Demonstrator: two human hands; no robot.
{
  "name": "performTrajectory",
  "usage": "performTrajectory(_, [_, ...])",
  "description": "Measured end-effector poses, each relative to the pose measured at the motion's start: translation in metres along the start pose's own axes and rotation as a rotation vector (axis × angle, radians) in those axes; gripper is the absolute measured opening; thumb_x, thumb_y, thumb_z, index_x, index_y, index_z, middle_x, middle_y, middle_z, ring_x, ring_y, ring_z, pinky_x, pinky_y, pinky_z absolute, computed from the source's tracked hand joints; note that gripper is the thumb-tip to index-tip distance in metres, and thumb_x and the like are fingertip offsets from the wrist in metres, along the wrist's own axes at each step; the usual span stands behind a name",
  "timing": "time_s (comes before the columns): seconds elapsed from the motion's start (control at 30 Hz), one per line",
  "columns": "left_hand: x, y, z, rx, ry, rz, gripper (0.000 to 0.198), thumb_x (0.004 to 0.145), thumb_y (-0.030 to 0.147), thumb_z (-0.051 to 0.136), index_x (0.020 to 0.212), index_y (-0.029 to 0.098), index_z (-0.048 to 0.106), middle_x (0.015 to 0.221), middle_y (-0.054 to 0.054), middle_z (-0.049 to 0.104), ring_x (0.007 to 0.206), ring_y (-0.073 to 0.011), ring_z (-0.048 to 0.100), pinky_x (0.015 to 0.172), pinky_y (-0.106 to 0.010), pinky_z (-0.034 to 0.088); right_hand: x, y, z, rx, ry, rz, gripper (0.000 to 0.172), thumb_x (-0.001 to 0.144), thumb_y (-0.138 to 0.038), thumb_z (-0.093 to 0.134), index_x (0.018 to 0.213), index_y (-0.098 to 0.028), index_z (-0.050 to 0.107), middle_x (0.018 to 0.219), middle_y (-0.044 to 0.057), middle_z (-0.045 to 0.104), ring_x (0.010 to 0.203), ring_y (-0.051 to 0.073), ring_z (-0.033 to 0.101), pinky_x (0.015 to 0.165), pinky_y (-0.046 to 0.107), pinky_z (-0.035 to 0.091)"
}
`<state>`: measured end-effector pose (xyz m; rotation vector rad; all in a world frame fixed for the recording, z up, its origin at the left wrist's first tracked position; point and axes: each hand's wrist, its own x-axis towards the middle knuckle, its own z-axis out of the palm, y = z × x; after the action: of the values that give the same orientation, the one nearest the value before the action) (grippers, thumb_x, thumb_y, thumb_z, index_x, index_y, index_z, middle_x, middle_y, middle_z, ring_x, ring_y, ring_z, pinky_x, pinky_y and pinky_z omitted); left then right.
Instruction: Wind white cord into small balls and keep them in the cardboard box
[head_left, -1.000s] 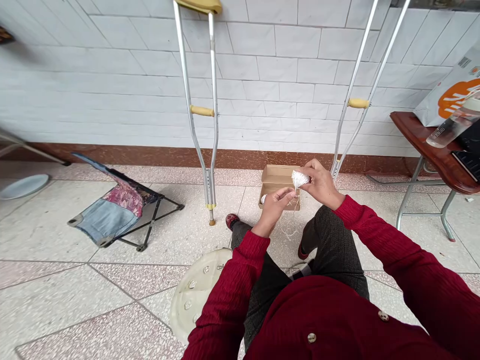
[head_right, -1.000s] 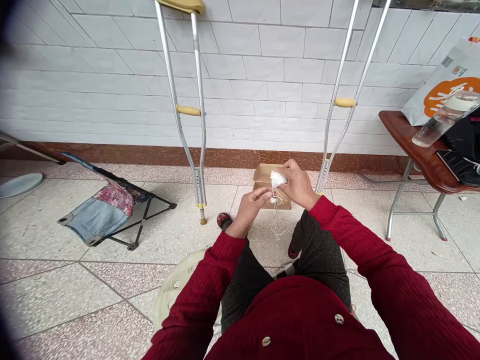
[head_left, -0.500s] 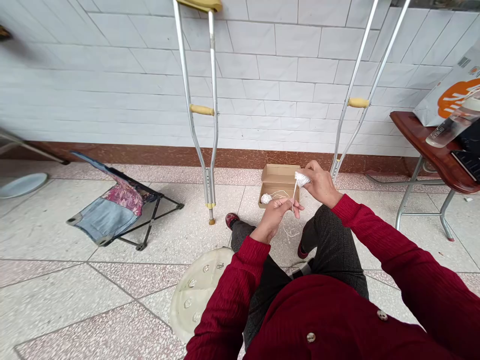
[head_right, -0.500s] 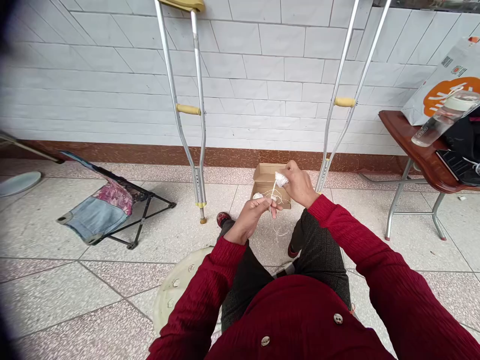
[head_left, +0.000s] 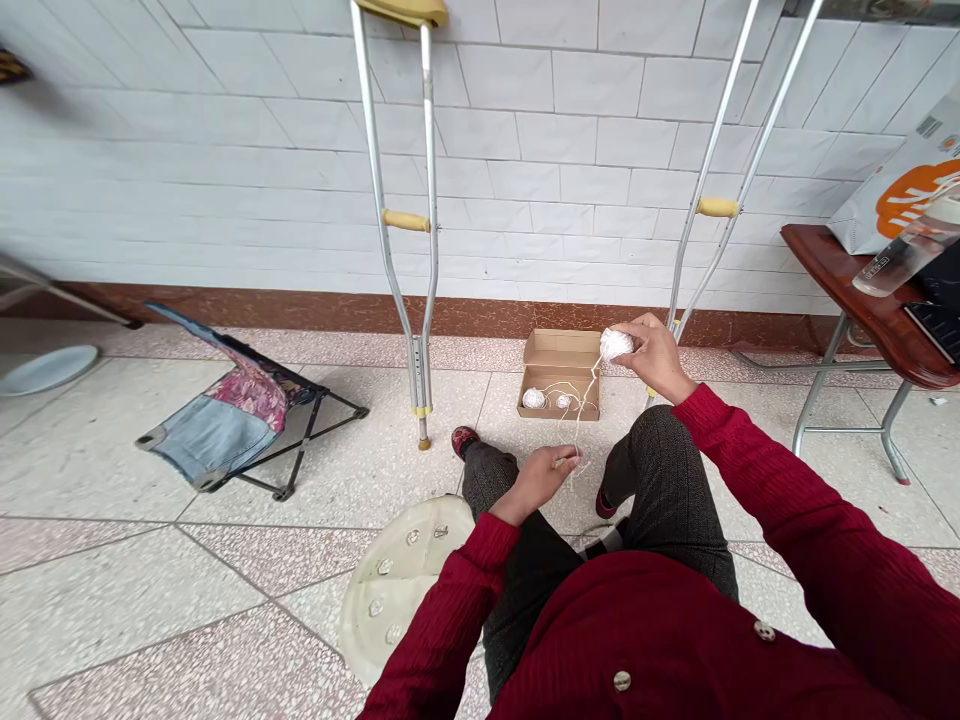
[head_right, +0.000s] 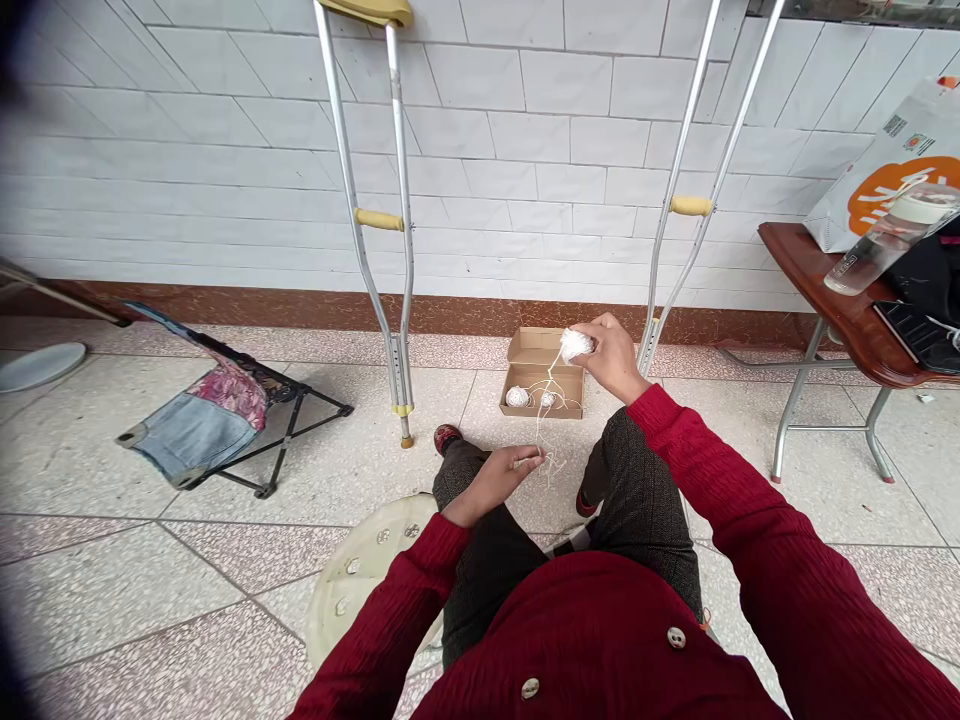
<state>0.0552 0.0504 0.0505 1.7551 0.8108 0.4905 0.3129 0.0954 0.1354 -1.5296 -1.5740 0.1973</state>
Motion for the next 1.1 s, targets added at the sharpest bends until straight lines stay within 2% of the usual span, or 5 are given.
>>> performTrajectory(0.17, [0.029, 0.012, -0.013, -0.041, 0.265, 0.07, 0.039, 0.081, 0.038, 0.062, 0.114, 0.018, 0.064, 0.112, -0.009, 0.067, 0.109, -0.0231, 0.059, 0.099, -0.037, 0.041, -0.018, -0.013, 0.014, 0.088, -0.081, -0.011, 0.047, 0.062, -0.015, 0.076, 0.107, -0.024, 0.071, 0.096, 0.003, 0.055, 0.082, 0.017, 0.055, 0.068, 0.029, 0.046])
performTrajectory(0.4, [0.059, 0.052, -0.006, -0.074, 0.429, 0.122, 0.03, 0.079, 0.04, 0.064, 0.098, 0.018, 0.07, 0.104, -0.006, 0.07, 0.101, -0.0232, 0.061, 0.094, -0.034, 0.042, -0.027, -0.025, 0.016, 0.079, -0.084, -0.032, 0.045, 0.063, -0.013, 0.073, 0.107, -0.024, 0.071, 0.096, 0.003, 0.056, 0.086, 0.019, 0.057, 0.07, 0.03, 0.047])
performTrajectory(0.77, [0.025, 0.074, 0.008, -0.589, 0.088, 0.091, 0.031, 0.087, 0.042, 0.055, 0.078, 0.015, 0.067, 0.061, -0.004, 0.065, 0.083, -0.0227, 0.066, 0.09, -0.039, 0.046, -0.027, -0.004, 0.026, 0.08, -0.072, 0.007, 0.047, 0.059, -0.01, 0.074, 0.104, -0.024, 0.072, 0.093, 0.002, 0.057, 0.083, 0.017, 0.057, 0.072, 0.031, 0.048])
performTrajectory(0.9, [0.013, 0.071, 0.019, -0.567, 0.0, 0.06, 0.033, 0.088, 0.043, 0.053, 0.078, 0.015, 0.066, 0.062, -0.005, 0.067, 0.082, -0.023, 0.067, 0.089, -0.039, 0.046, -0.023, 0.0, 0.029, 0.325, -0.096, 0.277, 0.047, 0.052, -0.012, 0.078, 0.098, -0.021, 0.074, 0.092, 0.003, 0.061, 0.069, 0.015, 0.057, 0.06, 0.031, 0.053])
performTrajectory(1.1, [0.017, 0.016, 0.023, -0.404, 0.015, -0.011, 0.033, 0.086, 0.044, 0.053, 0.073, 0.016, 0.067, 0.059, -0.003, 0.067, 0.076, -0.0208, 0.066, 0.082, -0.035, 0.048, -0.032, -0.02, 0.017, 0.892, -0.33, 0.679, 0.046, 0.052, -0.01, 0.079, 0.097, -0.019, 0.072, 0.086, 0.004, 0.069, 0.065, 0.016, 0.064, 0.05, 0.026, 0.057])
